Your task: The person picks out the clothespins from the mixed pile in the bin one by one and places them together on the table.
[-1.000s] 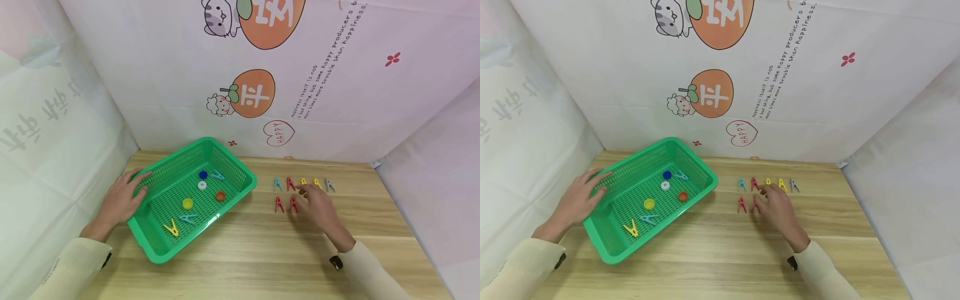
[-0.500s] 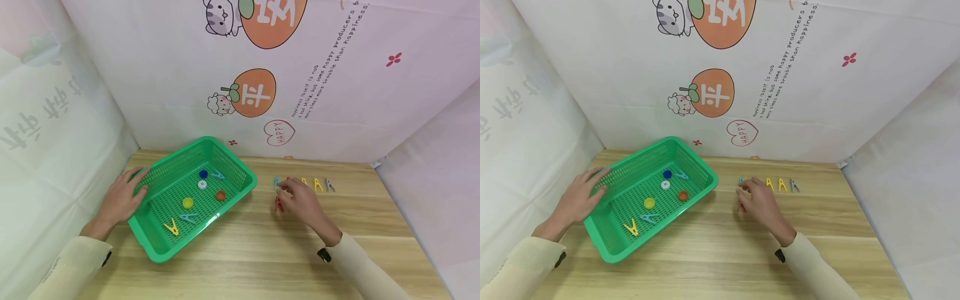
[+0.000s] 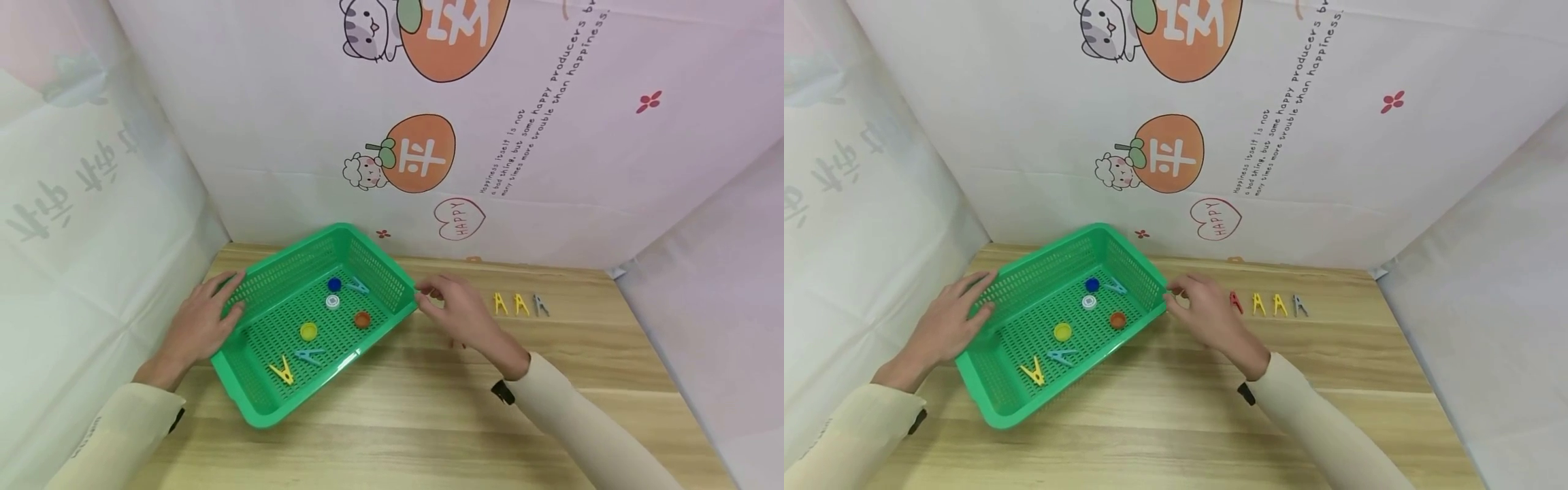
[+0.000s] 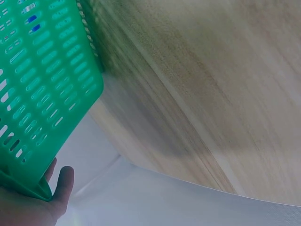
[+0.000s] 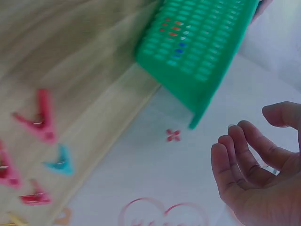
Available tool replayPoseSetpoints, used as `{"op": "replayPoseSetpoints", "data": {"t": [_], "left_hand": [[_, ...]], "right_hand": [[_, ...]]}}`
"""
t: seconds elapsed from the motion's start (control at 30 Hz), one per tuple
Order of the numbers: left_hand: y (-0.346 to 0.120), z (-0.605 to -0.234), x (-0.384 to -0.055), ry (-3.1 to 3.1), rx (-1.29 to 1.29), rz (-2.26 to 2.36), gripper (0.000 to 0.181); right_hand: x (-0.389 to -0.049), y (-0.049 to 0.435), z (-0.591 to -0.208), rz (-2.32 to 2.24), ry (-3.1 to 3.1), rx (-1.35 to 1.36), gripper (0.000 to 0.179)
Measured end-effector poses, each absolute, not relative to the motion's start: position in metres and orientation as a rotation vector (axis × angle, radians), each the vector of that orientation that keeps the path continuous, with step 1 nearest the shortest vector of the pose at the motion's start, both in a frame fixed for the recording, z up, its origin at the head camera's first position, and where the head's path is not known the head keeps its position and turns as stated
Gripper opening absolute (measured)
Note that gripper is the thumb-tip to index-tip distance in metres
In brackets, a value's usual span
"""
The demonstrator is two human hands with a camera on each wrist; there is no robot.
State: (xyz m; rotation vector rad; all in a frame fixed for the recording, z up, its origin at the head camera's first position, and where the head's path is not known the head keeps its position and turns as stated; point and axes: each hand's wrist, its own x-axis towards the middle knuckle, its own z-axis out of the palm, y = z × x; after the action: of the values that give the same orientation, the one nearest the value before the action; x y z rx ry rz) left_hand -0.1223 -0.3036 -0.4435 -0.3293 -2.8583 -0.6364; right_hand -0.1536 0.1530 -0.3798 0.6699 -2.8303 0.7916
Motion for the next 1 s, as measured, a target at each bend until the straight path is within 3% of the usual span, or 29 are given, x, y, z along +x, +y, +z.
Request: {"op": "replayPoseSetpoints", "data": {"t": [0.4,1.0], "left_hand": [[-0.303,-0.447,-0.121,-2.861,-0.332,-0.647,0.062],[-0.304,-0.444,-0.126,-2.856,-0.341,-0.636,0.061]], "right_hand": [[-0.162,0.095,-0.346,0.723,-2.773,0.992,0.026],[-0.18,0.054,-0.322,0.547,-2.891,1.3,0.023]]}}
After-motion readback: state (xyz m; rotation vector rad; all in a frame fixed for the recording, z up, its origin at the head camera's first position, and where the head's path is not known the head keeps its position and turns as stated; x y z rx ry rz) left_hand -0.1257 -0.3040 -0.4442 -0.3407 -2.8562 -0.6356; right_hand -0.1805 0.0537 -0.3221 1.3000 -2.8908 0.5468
